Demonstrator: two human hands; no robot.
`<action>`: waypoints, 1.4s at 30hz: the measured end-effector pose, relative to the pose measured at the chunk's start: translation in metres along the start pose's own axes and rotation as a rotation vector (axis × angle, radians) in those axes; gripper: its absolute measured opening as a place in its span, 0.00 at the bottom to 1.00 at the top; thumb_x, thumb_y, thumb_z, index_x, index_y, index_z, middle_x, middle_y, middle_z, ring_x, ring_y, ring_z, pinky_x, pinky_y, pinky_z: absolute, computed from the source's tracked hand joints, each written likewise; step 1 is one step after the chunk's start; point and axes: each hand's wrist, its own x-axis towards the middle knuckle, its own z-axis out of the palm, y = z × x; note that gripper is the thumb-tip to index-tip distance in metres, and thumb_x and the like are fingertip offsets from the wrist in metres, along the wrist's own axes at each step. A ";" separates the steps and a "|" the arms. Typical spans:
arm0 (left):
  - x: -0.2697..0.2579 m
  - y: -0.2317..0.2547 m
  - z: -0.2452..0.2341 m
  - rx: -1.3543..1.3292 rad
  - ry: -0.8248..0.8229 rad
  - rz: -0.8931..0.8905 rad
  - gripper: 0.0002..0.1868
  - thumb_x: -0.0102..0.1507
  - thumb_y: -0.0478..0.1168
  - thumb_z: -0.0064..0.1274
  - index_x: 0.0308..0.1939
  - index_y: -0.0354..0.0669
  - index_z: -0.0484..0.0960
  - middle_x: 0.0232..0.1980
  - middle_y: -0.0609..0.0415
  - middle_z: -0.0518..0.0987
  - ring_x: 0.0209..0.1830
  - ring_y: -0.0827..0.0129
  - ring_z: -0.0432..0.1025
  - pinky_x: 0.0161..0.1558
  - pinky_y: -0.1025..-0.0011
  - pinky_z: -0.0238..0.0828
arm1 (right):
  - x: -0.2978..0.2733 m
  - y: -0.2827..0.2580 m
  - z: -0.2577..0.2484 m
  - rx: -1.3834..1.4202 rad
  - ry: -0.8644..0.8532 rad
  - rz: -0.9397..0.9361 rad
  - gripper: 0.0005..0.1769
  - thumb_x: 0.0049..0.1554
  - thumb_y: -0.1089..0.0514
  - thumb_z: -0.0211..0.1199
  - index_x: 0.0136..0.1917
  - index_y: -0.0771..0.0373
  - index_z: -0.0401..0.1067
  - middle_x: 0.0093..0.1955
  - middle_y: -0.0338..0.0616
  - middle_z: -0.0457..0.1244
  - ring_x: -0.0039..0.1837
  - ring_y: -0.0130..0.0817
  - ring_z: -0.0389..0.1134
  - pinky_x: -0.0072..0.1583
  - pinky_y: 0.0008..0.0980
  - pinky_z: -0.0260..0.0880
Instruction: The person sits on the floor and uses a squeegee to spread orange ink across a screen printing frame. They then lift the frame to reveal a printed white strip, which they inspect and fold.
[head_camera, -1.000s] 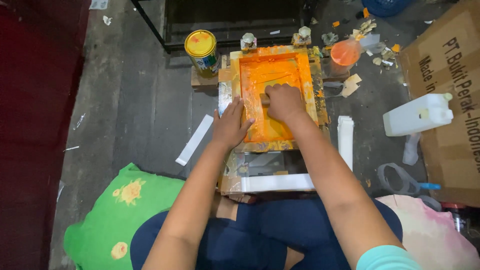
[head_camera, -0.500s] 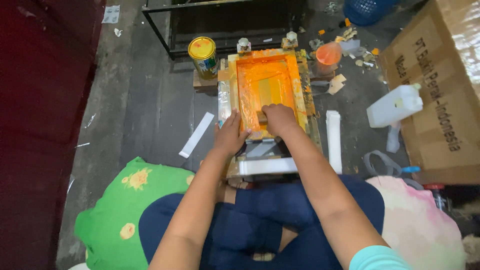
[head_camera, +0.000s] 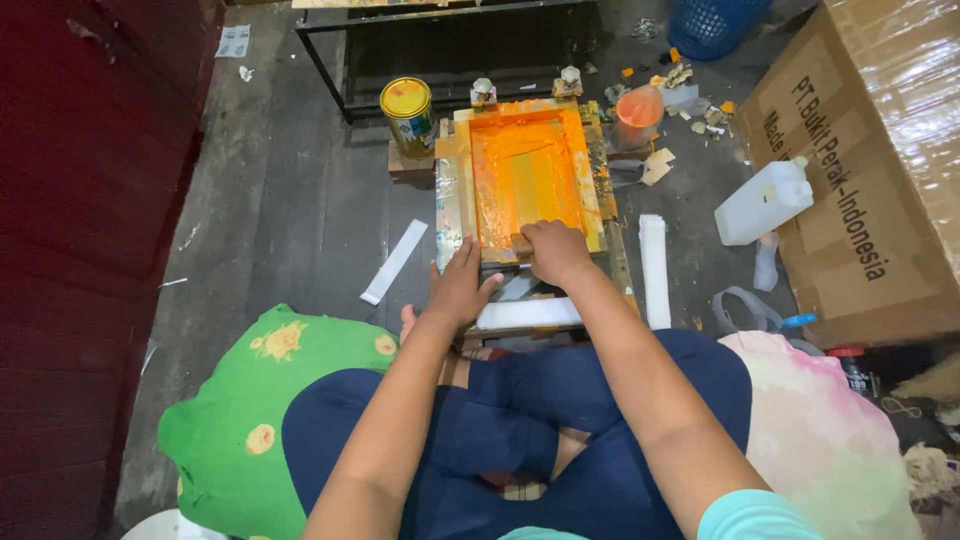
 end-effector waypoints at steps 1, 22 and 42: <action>0.003 -0.001 0.001 -0.003 -0.002 -0.003 0.41 0.72 0.63 0.37 0.82 0.45 0.47 0.86 0.53 0.42 0.83 0.58 0.48 0.78 0.38 0.28 | 0.000 -0.001 -0.005 0.000 -0.004 -0.002 0.27 0.58 0.60 0.58 0.72 0.58 0.68 0.65 0.50 0.65 0.69 0.47 0.63 0.65 0.53 0.67; 0.088 -0.013 -0.013 -0.090 0.098 0.072 0.44 0.71 0.64 0.37 0.82 0.41 0.46 0.85 0.46 0.44 0.83 0.47 0.45 0.76 0.35 0.29 | 0.111 0.026 -0.013 -0.102 0.081 -0.021 0.37 0.45 0.60 0.63 0.70 0.58 0.70 0.58 0.48 0.65 0.62 0.50 0.66 0.57 0.50 0.69; 0.012 -0.009 0.026 0.189 -0.077 -0.040 0.49 0.68 0.74 0.19 0.83 0.47 0.34 0.86 0.54 0.32 0.85 0.56 0.39 0.79 0.41 0.29 | -0.011 -0.015 -0.034 0.062 -0.157 0.044 0.38 0.53 0.64 0.58 0.77 0.59 0.62 0.72 0.51 0.61 0.75 0.51 0.59 0.68 0.55 0.64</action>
